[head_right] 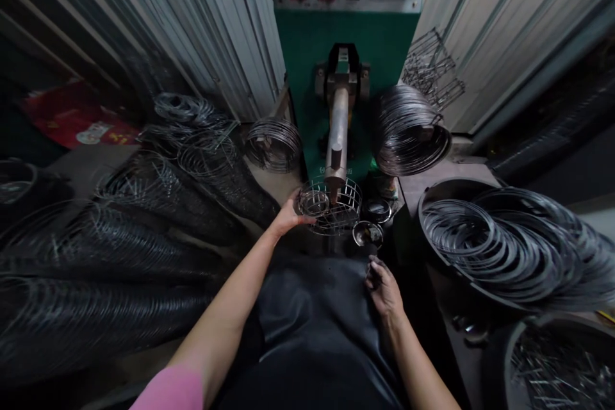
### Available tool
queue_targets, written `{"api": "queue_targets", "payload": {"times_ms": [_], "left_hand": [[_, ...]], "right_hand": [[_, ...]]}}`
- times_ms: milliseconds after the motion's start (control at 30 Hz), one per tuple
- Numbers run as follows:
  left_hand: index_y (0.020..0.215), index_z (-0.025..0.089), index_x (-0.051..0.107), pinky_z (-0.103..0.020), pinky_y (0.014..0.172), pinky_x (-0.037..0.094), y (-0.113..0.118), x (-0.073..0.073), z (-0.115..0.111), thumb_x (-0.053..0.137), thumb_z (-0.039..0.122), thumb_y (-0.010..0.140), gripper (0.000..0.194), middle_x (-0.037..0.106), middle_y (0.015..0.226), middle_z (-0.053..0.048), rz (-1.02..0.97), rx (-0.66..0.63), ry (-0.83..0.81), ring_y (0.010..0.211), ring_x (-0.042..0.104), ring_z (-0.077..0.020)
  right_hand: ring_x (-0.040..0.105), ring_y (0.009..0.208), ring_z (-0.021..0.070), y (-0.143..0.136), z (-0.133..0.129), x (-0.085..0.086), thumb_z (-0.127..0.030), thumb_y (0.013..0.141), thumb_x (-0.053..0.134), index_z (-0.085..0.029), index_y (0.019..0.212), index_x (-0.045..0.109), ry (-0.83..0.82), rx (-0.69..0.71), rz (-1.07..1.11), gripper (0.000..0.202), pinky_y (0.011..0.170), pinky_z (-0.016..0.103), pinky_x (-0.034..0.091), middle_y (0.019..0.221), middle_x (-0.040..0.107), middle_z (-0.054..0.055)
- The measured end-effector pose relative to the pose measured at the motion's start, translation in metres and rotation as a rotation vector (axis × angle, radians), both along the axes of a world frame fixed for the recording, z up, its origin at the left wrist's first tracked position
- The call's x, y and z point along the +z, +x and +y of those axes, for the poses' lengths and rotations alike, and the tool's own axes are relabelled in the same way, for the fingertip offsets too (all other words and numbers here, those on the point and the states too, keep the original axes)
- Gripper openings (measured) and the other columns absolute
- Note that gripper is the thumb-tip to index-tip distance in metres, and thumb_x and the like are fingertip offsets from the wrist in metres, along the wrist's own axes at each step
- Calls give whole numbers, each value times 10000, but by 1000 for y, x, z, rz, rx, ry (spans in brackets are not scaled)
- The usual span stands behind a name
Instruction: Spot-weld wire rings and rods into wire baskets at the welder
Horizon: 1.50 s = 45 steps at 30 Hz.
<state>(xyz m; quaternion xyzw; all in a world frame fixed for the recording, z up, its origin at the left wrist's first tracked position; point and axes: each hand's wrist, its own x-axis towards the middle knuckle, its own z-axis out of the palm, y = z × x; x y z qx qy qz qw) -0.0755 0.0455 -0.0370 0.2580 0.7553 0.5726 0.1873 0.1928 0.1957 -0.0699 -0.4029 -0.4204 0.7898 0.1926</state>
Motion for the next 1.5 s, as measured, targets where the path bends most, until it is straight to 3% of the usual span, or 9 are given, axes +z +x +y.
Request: {"api": "queue_targets", "payload": {"times_ms": [133,267,333,533,633,833,1033,1167,1500], "left_hand": [[1312,156,278,-365,971,415,6,-17,2,834,284,457,1027,457,1292,-135,-148,37,201,1180,476,-238],[1284,147,292,-383,956,427,16,-11,-12,844,327,434,1029,482,1249,-132,-100,43,224,1144,499,-246],[1281,138,305,-378,962,418,27,-2,-23,848,337,419,1038,488,1231,-128,-2,6,153,1124,506,-244],[1255,198,393,-389,976,368,71,45,-35,845,344,404,975,466,1206,-92,473,1,-252,1120,455,-265],[1271,229,379,-419,1000,304,85,69,-28,813,375,451,939,450,1237,-84,646,-58,-426,1168,398,-287],[1281,213,363,-444,984,275,99,88,-21,771,374,489,905,431,1247,-103,704,-138,-481,1157,379,-301],[1269,211,374,-432,992,288,97,83,-21,780,403,466,920,425,1246,-101,644,-163,-450,1165,381,-300],[1275,210,370,-428,999,294,90,79,-20,796,414,445,955,419,1243,-103,600,-172,-410,1167,389,-302],[1267,246,382,-414,983,319,77,73,-17,804,393,446,935,444,1205,-74,542,-181,-434,1141,415,-293]], "right_hand": [[584,635,184,6,1,-14,-408,621,694,-199,805,687,553,150,-155,278,560,297,469,718,647,36],[633,780,266,16,1,-13,-448,667,609,-223,740,698,906,409,-200,253,727,391,493,801,683,81],[641,779,261,16,0,6,-432,703,573,-218,771,697,988,507,-190,256,722,384,498,813,687,82],[633,734,205,-24,-7,103,-253,704,598,-230,910,637,1256,739,-217,211,653,282,469,801,681,21],[597,614,176,-51,-11,126,-186,639,638,-222,830,605,1375,758,-353,198,535,231,400,661,639,-6],[574,581,156,-69,-28,114,-167,668,595,-218,801,602,1444,568,-317,143,525,221,385,629,621,-19],[628,835,180,-58,-25,110,-171,768,498,-199,866,666,1308,773,-4,197,768,290,470,868,685,30],[618,882,194,-57,-15,117,-217,769,548,-182,964,660,1327,894,44,228,794,313,473,936,671,59],[632,850,187,-68,-9,103,-161,761,575,-209,959,673,1386,890,35,226,767,295,479,902,680,40]]}}
